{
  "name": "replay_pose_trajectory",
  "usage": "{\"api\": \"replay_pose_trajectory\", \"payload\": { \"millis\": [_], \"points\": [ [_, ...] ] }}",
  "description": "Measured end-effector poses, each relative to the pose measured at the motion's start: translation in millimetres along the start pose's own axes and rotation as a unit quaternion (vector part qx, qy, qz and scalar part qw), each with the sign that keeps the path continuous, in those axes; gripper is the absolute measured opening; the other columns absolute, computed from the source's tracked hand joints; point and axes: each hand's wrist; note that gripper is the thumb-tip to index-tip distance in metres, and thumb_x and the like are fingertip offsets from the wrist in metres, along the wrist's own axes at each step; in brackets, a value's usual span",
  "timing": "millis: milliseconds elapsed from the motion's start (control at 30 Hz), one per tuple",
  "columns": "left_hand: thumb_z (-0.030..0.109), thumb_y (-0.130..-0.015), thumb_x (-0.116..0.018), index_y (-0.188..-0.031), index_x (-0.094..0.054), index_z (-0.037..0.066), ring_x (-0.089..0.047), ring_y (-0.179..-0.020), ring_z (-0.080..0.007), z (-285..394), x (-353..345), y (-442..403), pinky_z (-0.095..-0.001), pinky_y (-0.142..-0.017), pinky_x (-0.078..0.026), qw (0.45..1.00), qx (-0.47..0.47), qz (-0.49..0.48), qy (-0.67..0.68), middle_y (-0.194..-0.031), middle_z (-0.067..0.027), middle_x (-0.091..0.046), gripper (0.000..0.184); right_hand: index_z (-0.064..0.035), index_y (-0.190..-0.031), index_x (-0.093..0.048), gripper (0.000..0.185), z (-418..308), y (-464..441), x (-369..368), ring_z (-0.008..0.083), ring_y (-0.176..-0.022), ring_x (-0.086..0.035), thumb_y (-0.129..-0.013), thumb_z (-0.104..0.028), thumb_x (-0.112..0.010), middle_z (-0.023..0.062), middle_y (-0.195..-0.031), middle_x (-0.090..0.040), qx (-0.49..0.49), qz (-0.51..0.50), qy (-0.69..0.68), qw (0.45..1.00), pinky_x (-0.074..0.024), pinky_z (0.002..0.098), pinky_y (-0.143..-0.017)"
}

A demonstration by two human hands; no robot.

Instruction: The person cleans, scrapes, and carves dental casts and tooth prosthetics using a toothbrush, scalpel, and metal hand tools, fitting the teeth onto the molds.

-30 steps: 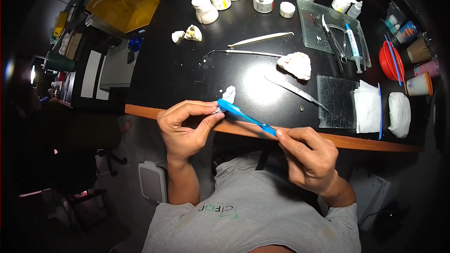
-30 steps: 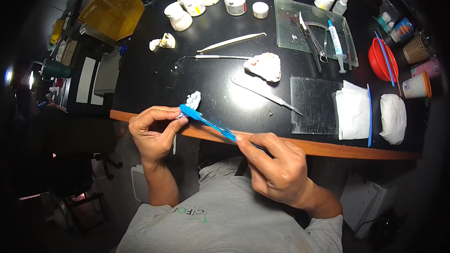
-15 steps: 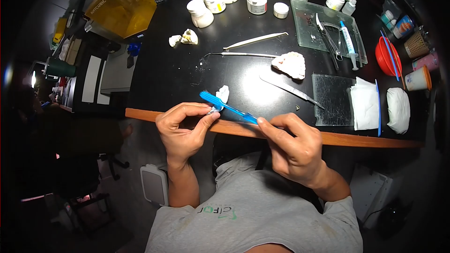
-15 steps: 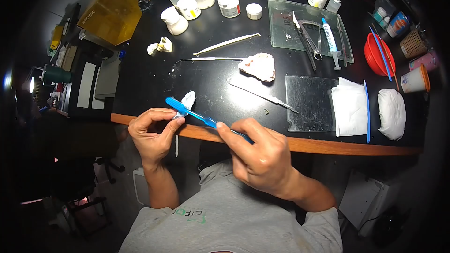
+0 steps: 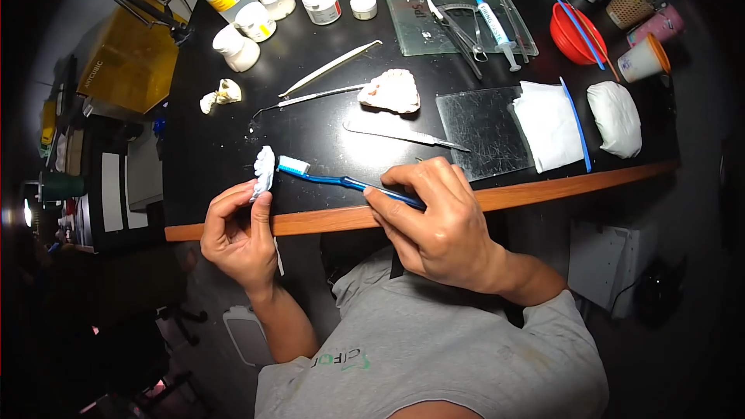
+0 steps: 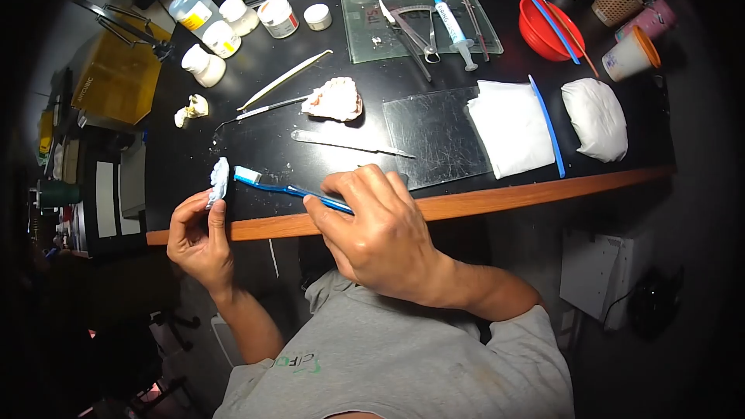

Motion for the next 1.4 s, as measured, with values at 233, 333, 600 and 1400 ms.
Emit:
{"api": "replay_pose_trajectory", "payload": {
  "millis": [233,333,600,1400],
  "points": [
    [-0.012,-0.086,-0.08,-0.098,-0.068,-0.003,-0.072,-0.098,-0.0212,4,5,-6,-0.0319,-0.093,-0.056,0.997,-0.022,-0.047,0.051,-0.102,-0.0153,-0.073,0.019,-0.0008,-0.088,-0.073,0.014,27,-13,28,0.0281,-0.085,-0.062,-0.075,0.004,-0.072,0.0102,-0.089,-0.061,-0.054,-0.055,0.053,0.996,-0.0544,0.0406,-0.074],
    [-0.01,-0.086,-0.08,-0.099,-0.067,-0.002,-0.071,-0.097,-0.0213,8,4,-12,-0.0317,-0.092,-0.055,0.995,-0.026,-0.062,0.071,-0.1,-0.015,-0.072,0.02,-0.0003,-0.083,-0.07,0.009,31,-17,27,0.0291,-0.087,-0.063,-0.077,0.005,-0.07,0.0116,-0.09,-0.062,-0.04,-0.066,0.06,0.995,-0.0552,0.041,-0.074],
    [-0.009,-0.084,-0.08,-0.096,-0.068,-0.001,-0.073,-0.1,-0.0239,28,-10,-62,-0.0347,-0.094,-0.056,0.976,-0.105,-0.163,0.1,-0.1,-0.0146,-0.073,0.018,0.0033,-0.088,-0.068,0.011,28,-27,34,0.0337,-0.093,-0.063,-0.077,0.005,-0.07,0.0169,-0.094,-0.062,-0.027,-0.097,0.021,0.995,-0.056,0.0424,-0.079],
    [0.005,-0.106,-0.062,-0.128,-0.061,0.001,-0.069,-0.103,-0.0137,-3,-92,-157,-0.0378,-0.09,-0.068,0.822,0.164,-0.318,0.444,-0.116,-0.008,-0.063,0.022,-0.001,-0.1,-0.075,0.027,48,-113,54,0.0248,-0.072,-0.065,-0.076,0.005,-0.085,0.0101,-0.087,-0.068,0.186,0.082,-0.031,0.979,-0.052,0.0344,-0.062]
  ]
}}
Point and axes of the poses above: each hand's wrist, its own y-axis away from the middle knuckle, its own x-axis out of the back of the hand, z = x × y
